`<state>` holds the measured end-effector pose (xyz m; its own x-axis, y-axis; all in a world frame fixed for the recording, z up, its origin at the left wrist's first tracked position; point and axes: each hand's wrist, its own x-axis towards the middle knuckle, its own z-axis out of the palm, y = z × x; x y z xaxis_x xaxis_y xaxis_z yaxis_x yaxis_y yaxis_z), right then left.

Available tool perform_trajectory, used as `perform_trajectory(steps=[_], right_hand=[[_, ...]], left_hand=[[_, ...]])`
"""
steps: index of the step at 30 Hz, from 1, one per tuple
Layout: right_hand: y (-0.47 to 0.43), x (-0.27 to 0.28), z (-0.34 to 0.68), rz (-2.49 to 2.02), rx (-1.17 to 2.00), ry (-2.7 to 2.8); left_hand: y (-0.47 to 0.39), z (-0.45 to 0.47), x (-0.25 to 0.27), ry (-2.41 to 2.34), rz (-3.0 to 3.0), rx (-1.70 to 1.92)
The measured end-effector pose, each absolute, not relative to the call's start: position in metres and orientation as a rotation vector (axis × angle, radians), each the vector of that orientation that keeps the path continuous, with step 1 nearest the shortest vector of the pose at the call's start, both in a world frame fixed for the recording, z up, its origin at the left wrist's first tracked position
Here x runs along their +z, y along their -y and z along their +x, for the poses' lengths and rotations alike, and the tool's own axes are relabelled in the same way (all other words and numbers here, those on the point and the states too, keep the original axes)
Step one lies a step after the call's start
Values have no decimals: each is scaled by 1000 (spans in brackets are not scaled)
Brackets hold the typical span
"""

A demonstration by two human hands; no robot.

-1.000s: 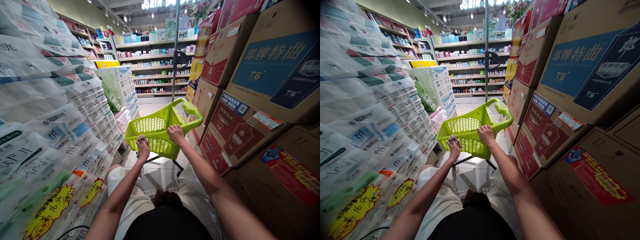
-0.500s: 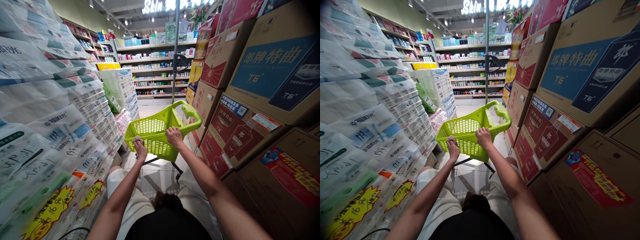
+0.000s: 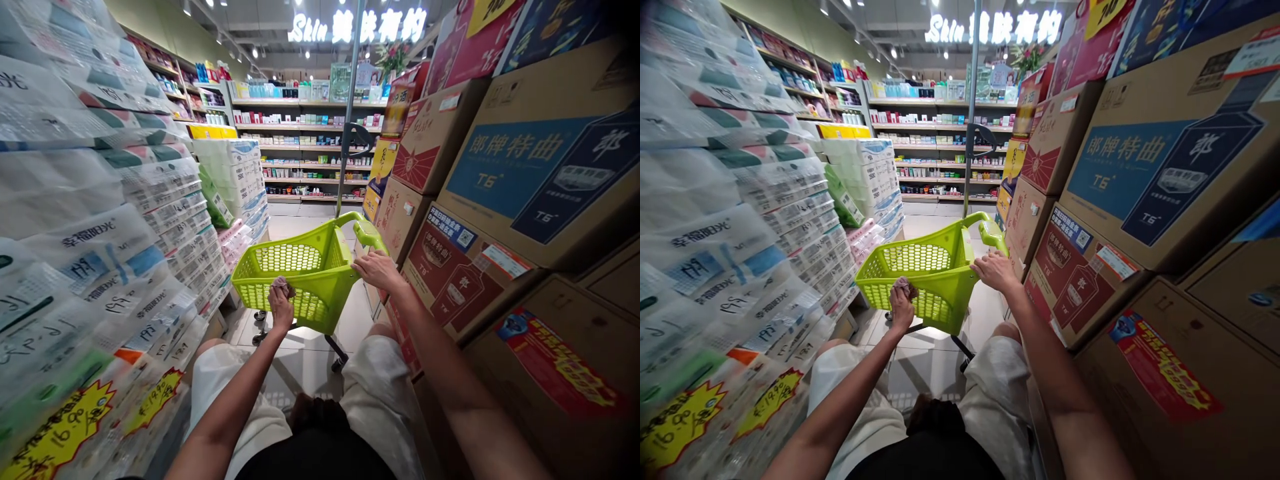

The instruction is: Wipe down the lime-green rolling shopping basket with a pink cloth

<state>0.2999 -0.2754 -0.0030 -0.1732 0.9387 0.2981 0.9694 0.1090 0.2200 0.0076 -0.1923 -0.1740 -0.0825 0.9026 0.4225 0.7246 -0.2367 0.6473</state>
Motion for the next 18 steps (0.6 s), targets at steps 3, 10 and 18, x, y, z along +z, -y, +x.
perform_trajectory(steps=[3, 10, 18], right_hand=[[276, -7, 309, -1990, -523, 2219], [276, -9, 283, -1984, -487, 2177], [281, -8, 281, -2029, -421, 2157]], left_hand=[[196, 19, -165, -1786, 1958, 1210], [227, 105, -154, -1536, 2086, 1228], [226, 91, -163, -1394, 2247, 1144]])
